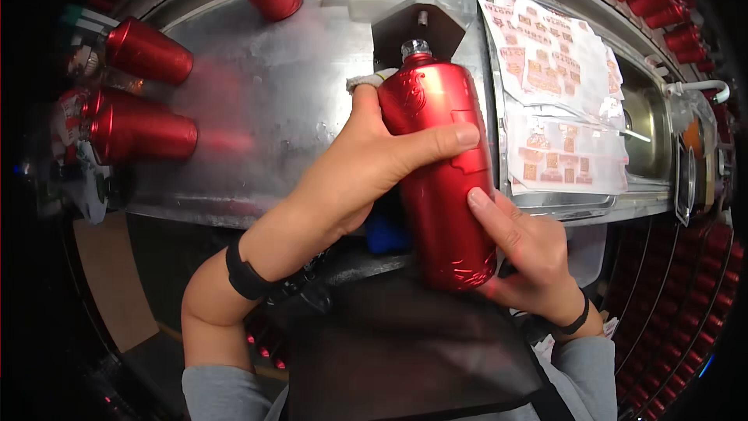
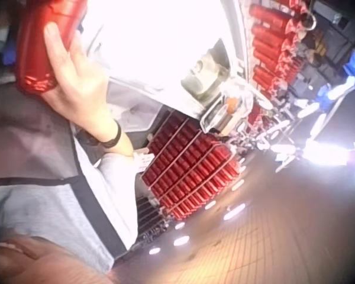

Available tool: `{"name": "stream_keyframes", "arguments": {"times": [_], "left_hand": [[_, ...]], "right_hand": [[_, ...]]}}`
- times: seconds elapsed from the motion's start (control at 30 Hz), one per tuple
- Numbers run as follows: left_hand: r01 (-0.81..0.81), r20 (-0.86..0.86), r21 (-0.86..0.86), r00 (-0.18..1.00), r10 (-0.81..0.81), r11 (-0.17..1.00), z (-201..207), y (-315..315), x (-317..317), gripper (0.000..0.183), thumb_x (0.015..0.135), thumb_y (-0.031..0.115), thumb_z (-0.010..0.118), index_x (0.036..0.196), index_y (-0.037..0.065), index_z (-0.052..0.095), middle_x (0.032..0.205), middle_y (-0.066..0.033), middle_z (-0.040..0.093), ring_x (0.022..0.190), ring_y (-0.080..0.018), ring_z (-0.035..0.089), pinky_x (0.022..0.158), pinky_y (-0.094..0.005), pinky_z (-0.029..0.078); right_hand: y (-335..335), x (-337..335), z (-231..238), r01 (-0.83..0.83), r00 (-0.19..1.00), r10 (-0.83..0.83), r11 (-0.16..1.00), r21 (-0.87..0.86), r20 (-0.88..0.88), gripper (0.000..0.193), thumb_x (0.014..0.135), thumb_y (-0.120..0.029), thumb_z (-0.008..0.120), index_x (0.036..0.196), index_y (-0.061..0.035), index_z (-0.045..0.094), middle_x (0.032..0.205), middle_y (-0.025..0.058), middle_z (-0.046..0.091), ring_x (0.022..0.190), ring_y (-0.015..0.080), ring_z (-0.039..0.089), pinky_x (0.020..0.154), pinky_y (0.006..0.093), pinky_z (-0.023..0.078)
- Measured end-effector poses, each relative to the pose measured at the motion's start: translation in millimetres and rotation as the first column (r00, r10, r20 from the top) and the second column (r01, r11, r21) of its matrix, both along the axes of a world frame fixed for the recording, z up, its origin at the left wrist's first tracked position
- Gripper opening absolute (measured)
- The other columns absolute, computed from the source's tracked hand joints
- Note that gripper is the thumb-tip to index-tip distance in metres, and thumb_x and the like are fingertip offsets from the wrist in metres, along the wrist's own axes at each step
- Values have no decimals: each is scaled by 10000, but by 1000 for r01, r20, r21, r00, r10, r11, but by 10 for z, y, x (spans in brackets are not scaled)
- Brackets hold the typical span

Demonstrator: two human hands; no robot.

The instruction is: Applying labels to red metal bottles on a conveyor line.

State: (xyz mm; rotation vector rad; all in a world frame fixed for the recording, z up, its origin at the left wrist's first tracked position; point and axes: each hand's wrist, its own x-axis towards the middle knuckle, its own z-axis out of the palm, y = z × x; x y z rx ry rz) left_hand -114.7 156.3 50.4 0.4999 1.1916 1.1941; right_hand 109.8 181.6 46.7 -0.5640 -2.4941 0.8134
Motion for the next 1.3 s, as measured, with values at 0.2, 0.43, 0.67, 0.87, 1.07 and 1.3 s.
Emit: {"name": "stream_keyframes", "arguments": {"times": [0.2,0.43,0.67,0.87,1.07,1.3], "left_hand": [[-14,77,5,997,14,1000,-37,-1,-27,704,771,144,825,1224,-36,317,1128,-148,591,1035,-201,615,913,-347,520],[22,91,57,995,-27,998,-66,218,-167,588,743,86,801,1182,-12,422,1084,-115,617,985,-176,629,885,-338,521],[80,276,168,953,-125,983,-491,228,-475,548,782,139,750,1220,13,445,1110,-124,617,1024,-199,628,941,-349,492],[-64,-12,94,998,66,993,-105,46,-90,685,832,162,771,1310,-3,310,1201,-159,570,1088,-201,589,954,-362,499],[8,-212,127,977,19,992,-238,-38,8,690,844,174,760,1314,15,280,1236,-148,521,1100,-192,574,931,-354,514],[42,-233,153,973,-6,987,-296,-16,-4,717,829,207,768,1315,11,278,1240,-149,517,1126,-195,556,947,-364,501]], "right_hand": [[-40,5,6,-14,994,14,1000,2,106,810,600,-209,856,1358,-114,588,1176,313,610,569,239,632,527,306,516],[35,-68,9,-9,988,-2,997,71,152,846,580,-258,871,1361,-108,582,1194,320,600,547,239,617,529,312,515],[131,-161,-225,17,986,-11,999,-37,165,1090,614,-189,836,1531,-51,263,1413,214,502,963,346,672,689,368,554],[240,-88,-279,-76,995,84,985,-152,46,1044,707,-238,841,1534,-12,245,1265,177,625,757,290,642,636,350,498],[828,220,-139,446,892,-391,846,-291,228,398,839,-159,714,1228,-86,669,880,87,715,528,119,499,537,285,455],[2236,689,-650,576,743,-613,790,208,271,316,849,-152,607,1140,-96,716,911,153,677,847,314,652,793,394,510]]}}
